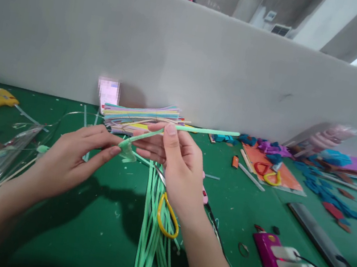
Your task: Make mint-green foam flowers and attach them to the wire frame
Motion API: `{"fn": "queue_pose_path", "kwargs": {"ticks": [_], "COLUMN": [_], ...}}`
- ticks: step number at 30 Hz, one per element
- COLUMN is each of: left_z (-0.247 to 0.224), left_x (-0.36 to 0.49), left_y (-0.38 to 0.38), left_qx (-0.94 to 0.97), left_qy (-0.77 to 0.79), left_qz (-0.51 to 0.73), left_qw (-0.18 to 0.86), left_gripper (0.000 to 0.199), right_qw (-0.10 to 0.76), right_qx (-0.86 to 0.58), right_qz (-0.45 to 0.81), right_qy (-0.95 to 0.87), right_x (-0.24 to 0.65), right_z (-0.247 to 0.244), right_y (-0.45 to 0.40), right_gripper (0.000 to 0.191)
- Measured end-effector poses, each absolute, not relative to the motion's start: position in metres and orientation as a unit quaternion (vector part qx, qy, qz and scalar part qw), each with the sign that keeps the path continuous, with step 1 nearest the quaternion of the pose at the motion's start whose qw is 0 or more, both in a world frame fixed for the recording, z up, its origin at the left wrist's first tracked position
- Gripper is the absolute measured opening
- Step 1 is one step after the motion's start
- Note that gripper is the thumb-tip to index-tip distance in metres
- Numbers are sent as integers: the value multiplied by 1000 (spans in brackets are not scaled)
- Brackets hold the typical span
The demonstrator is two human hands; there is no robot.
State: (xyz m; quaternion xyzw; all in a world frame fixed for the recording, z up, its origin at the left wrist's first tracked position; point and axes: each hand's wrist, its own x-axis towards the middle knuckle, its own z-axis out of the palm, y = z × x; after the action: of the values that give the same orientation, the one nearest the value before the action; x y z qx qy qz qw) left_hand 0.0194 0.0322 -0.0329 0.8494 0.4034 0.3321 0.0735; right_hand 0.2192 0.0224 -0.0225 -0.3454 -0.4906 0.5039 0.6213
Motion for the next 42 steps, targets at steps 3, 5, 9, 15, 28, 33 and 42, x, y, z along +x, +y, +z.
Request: {"fn": "queue_pose_path", "kwargs": {"ticks": [3,5,9,15,28,33,42], "left_z": [-31,-30,-32,-33,-25,-22,-26], "left_x": [21,22,24,22,27,24,22], "left_y": [30,28,26,28,21,22,25], "left_qx": [841,829,807,821,758,737,727], "left_qy": [406,415,419,388,423,443,466], "left_qz": [345,355,384,374,447,453,465], "left_qw": [97,118,160,186,216,236,193], "left_gripper": [19,16,20,18,19,17,17], "right_qw": [618,615,624,631,633,589,479], "right_qx": [-348,-347,-340,-352,-388,-370,-304], "right_qz": [500,498,486,485,355,146,-159], "right_qy": [-497,-503,-508,-492,-568,-704,-808], "right_x": [218,216,211,207,204,206,192], "right_z": [-22,-23,-23,-21,-18,-29,-45], "right_y": [21,19,14,7,-7,-10,1], "right_gripper": [24,24,24,24,26,35,28]}}
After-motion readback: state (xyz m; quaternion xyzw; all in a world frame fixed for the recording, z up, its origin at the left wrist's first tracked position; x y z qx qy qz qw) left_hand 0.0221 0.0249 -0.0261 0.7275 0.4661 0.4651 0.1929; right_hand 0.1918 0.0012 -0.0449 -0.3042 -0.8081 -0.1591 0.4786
